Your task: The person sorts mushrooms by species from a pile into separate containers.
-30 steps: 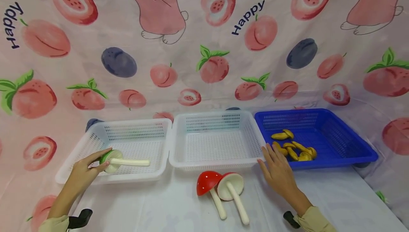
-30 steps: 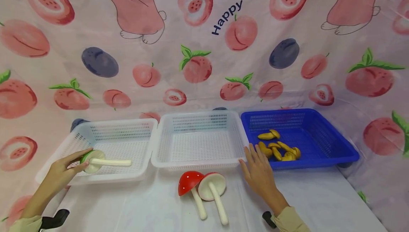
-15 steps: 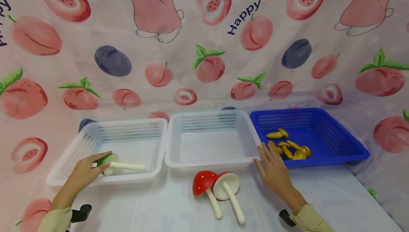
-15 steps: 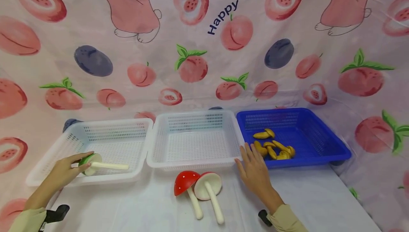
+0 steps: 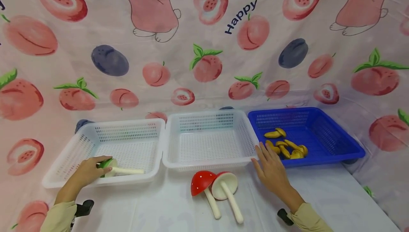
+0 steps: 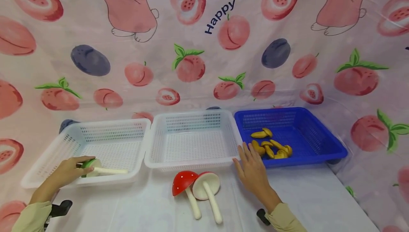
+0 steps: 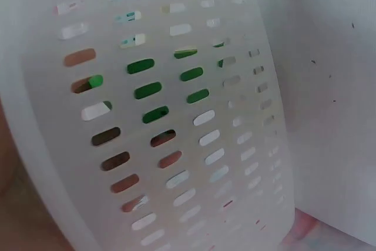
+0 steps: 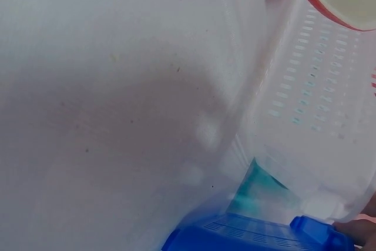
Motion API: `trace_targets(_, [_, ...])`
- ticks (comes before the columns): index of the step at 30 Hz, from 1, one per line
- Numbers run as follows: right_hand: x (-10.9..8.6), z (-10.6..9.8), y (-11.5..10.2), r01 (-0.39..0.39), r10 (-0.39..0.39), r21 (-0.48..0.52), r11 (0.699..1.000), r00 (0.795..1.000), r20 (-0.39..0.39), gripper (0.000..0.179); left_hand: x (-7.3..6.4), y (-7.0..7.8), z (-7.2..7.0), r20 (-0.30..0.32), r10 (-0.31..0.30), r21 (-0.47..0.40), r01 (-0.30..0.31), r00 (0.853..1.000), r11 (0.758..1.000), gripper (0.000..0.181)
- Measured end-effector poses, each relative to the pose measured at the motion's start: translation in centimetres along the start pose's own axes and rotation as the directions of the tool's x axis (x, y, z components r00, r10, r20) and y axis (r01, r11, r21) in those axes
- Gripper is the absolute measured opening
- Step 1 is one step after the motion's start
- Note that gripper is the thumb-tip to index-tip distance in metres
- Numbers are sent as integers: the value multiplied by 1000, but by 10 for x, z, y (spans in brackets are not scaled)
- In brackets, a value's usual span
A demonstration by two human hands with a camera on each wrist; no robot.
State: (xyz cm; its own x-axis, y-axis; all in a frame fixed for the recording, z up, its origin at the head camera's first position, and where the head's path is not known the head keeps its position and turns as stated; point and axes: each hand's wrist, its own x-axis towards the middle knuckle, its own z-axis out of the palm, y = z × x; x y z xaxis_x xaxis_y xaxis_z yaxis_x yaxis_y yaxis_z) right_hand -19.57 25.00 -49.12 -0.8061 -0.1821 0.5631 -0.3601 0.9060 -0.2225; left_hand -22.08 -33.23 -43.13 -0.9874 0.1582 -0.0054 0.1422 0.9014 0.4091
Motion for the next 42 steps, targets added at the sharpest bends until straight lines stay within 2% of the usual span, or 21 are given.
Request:
trace_targets(5, [0, 1, 0, 7, -7, -5, 1000, 1000, -6, 51, 1, -1, 1, -5, 12, 0, -12, 1000, 1000, 43])
trace_targets(8, [0, 1, 0, 15, -15, -7, 1000, 1000, -11, 50, 0, 4, 0, -18, 26, -2, -26, 1000, 1000, 42])
trace_targets(20, [-1, 0, 1, 20, -20, -8, 1000, 1000, -19, 50, -6, 48, -10, -82, 120, -49, -124, 989, 991, 38])
trace_targets(24, [-1, 0, 1, 22, -22, -6, 1000, 1000, -22, 50, -9, 64, -11, -138, 169, -85, -182, 976, 980, 33])
trace_targets(30, [-1, 1, 1, 16, -16, -16, 1000, 1000, -17, 51, -12, 84, -7, -215, 241, -125, -272, 946, 954, 29])
trace_targets(37, [-2, 2, 2, 7, -7, -15, 1000, 1000, -12, 51, -18, 108, 2, -253, 269, -154, -313, 929, 937, 29])
trace_targets(40, [-2, 2, 2, 9, -9, -12, 1000, 1000, -16, 51, -21, 117, 7, -272, 292, -178, -346, 917, 921, 30])
trace_targets(42, [-2, 2, 2, 10, -10, -10, 1000, 1000, -20, 51, -23, 123, 9, -268, 306, -206, -365, 913, 908, 30])
